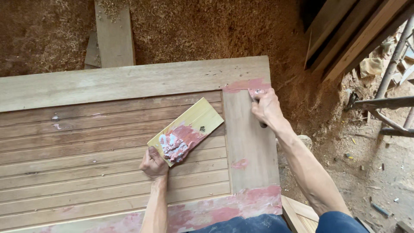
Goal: The person uses a putty knife to apply pinkish filler from a small wooden board into the grooves of a large wooden panel. The person repeatedly scoops filler and spreads it into the grooves across the panel surface.
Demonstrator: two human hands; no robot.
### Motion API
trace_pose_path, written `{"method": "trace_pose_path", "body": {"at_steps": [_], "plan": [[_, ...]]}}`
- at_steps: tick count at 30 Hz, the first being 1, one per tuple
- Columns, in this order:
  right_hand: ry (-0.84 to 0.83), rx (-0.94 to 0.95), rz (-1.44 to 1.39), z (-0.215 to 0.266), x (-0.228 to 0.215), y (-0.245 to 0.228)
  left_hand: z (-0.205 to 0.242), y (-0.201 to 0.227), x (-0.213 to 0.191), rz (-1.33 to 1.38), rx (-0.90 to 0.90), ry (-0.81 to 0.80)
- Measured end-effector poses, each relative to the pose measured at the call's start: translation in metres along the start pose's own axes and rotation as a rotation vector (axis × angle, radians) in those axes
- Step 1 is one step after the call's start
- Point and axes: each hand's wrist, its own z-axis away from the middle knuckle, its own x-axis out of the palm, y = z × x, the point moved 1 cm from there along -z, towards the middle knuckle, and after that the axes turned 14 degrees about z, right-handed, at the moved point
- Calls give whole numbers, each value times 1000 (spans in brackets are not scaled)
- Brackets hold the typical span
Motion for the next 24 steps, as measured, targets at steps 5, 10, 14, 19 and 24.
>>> {"method": "trace_pose_path", "body": {"at_steps": [5,10,14,19,24], "plan": [[27,96,-186,-16,-11,-3,1,3,1,3,-11,8],[-75,-11,-85,-12,-1,-11,-1,9,-1,18,10,12],[-25,17,-98,-9,-8,16,0,9,1,17,-52,-1],[-128,88,-83,-8,-23,30,-3,9,1,24,-19,-10],[-59,37,-90,0,-22,11,1,5,0,35,-44,-13]]}}
